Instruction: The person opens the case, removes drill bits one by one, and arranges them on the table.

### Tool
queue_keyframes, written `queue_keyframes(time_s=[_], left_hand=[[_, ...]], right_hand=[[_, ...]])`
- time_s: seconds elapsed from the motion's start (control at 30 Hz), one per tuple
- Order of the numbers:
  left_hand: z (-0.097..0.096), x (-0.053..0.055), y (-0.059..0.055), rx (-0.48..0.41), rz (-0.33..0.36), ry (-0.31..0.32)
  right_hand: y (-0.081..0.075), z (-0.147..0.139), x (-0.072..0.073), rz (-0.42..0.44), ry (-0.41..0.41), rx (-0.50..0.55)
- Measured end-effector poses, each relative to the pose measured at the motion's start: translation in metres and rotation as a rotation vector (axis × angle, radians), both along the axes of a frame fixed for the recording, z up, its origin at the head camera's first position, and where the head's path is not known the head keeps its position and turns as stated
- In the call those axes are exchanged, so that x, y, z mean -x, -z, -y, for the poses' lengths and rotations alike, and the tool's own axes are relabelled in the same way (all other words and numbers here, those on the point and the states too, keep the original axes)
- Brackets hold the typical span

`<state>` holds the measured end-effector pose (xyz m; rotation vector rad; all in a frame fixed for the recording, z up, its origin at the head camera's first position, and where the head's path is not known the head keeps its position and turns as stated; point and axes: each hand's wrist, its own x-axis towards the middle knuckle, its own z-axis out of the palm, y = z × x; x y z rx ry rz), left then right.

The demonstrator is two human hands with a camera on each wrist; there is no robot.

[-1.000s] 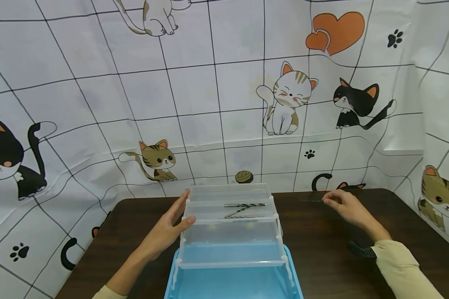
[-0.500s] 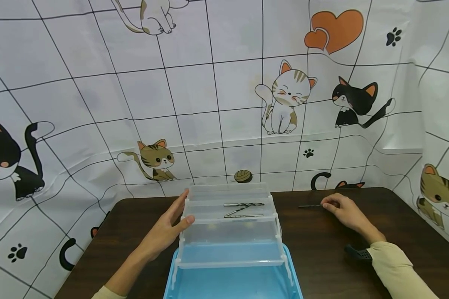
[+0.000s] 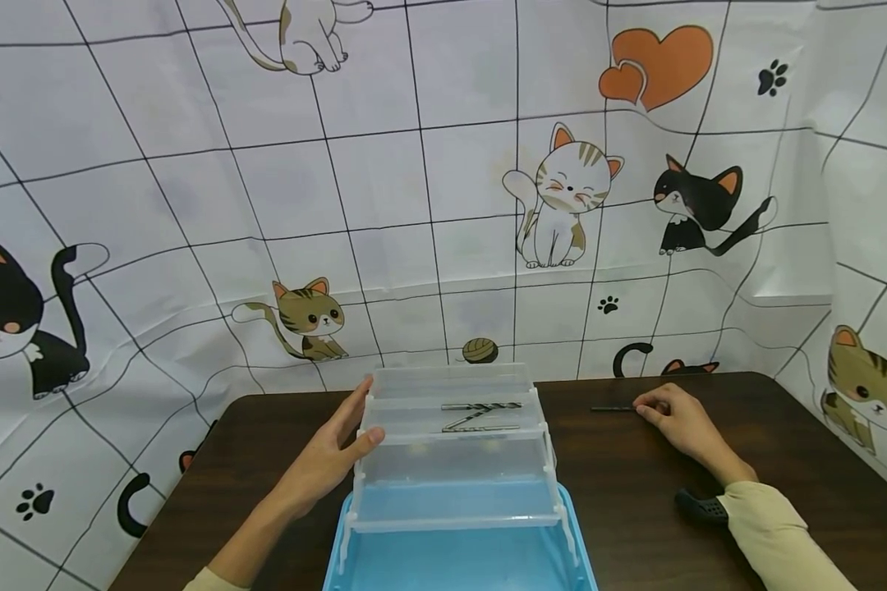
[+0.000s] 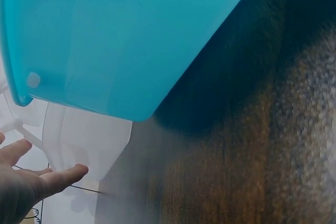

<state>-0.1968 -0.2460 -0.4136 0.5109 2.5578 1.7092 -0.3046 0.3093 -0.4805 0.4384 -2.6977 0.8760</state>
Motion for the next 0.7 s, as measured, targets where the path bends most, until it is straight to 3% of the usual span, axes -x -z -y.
queue_keyframes(time_s=[0.37,0.5,0.7], left_hand=[[-0.001,-0.001,0.0,-0.005,-0.002,0.004],[-0.001,-0.001,0.0,-0.001,-0.006,0.002],[0.0,0.001,0.002,-0.006,-0.018,0.013]], right_hand=[[-0.018,0.006,-0.003,0.032,-0.044,-0.033],[-0.034,0.015,-0.005,0.022,-0.054,-0.042],[-0.07,0.041,-0.017,-0.082,-0.112,-0.076]])
